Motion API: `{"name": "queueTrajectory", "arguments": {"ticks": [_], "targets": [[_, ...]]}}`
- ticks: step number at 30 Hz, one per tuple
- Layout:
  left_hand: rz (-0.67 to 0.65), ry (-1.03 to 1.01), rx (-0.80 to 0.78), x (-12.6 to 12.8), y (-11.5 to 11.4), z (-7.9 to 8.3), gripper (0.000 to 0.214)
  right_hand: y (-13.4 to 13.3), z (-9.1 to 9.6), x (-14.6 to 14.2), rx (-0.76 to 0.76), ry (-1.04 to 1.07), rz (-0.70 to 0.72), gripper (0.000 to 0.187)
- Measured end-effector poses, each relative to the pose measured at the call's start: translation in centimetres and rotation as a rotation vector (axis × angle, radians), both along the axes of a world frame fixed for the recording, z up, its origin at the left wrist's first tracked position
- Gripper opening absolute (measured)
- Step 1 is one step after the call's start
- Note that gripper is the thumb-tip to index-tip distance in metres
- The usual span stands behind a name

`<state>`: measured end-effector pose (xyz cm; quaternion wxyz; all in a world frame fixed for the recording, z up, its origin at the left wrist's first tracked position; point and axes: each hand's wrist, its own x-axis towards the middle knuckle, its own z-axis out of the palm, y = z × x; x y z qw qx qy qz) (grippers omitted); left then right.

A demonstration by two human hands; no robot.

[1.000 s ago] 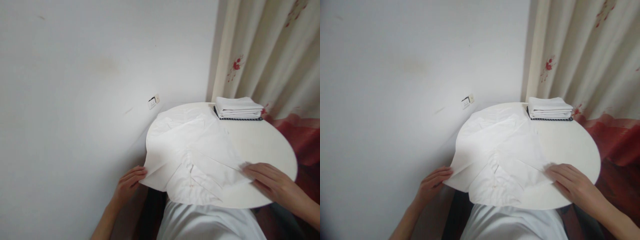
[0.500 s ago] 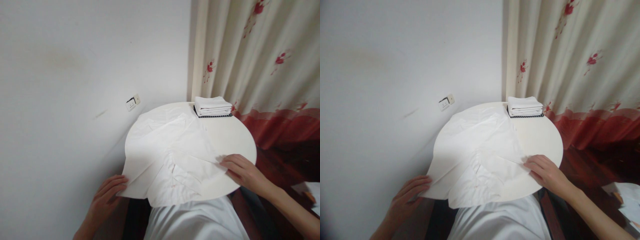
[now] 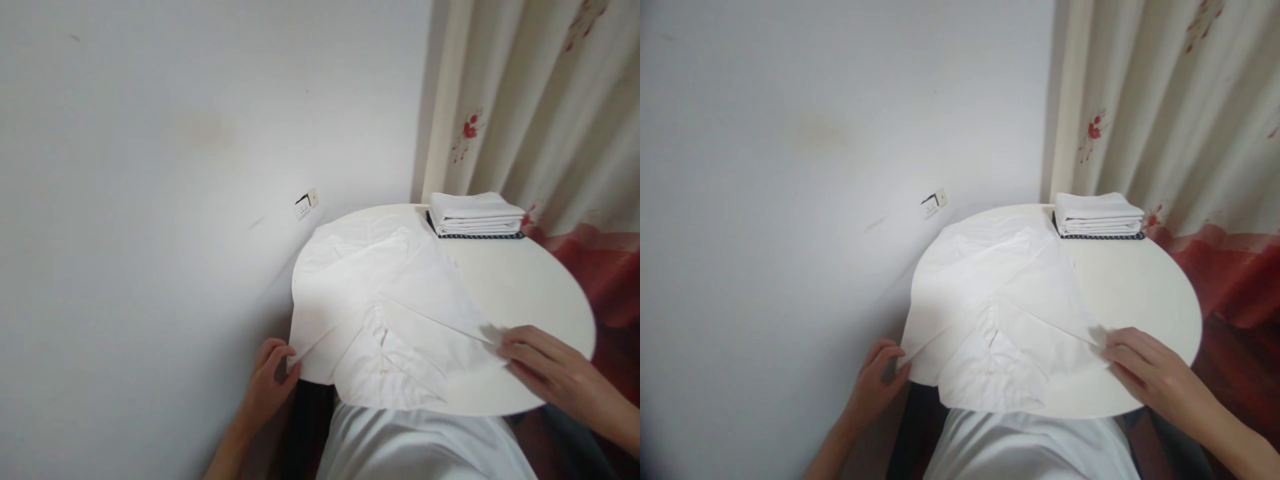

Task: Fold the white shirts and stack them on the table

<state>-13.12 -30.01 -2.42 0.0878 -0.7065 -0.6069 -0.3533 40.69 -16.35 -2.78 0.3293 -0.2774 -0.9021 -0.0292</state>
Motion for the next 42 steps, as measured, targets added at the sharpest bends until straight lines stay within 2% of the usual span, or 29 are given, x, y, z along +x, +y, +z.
{"name": "queueTrajectory", "arguments": {"ticks": [2,9,14,22,27,33,38,40,42], "targets": [[-0.010,0.003,-0.014,0.0,-0.1,0.2,0.003,0.0,-0.2,0.1,-0.008,-0.009,0.002,0.018],[-0.028,-0.031,-0.018,-0.1,-0.5,0.1,0.015,0.2,-1.0,0.7,-0.030,-0.018,-0.018,0.021],[-0.028,-0.095,0.034,-0.1,-0.5,-0.4,0.016,0.2,-0.9,0.7,-0.061,-0.015,-0.023,0.021],[-0.014,-0.176,0.086,-0.5,-0.4,-0.5,0.017,0.4,-0.7,0.5,-0.007,-0.031,-0.016,0.016],[-0.032,-0.229,0.046,-0.9,-0.5,-0.8,0.016,0.1,0.0,0.1,0.007,-0.026,-0.010,0.015],[-0.165,-0.296,-0.073,-1.3,-1.2,-0.8,0.013,-0.1,-0.2,0.1,-0.017,-0.022,-0.032,0.017],[-0.051,-0.511,-0.085,-1.9,-0.8,-1.3,0.019,0.0,-0.5,0.3,-0.020,-0.007,-0.027,0.018],[-0.001,-0.690,-0.103,-1.9,0.1,-1.2,0.033,0.0,-0.2,0.1,-0.033,-0.005,-0.020,0.016],[0.051,-0.918,-0.187,-1.7,1.3,-0.7,0.046,0.0,0.0,-0.2,-0.045,0.053,-0.053,0.012]]}}
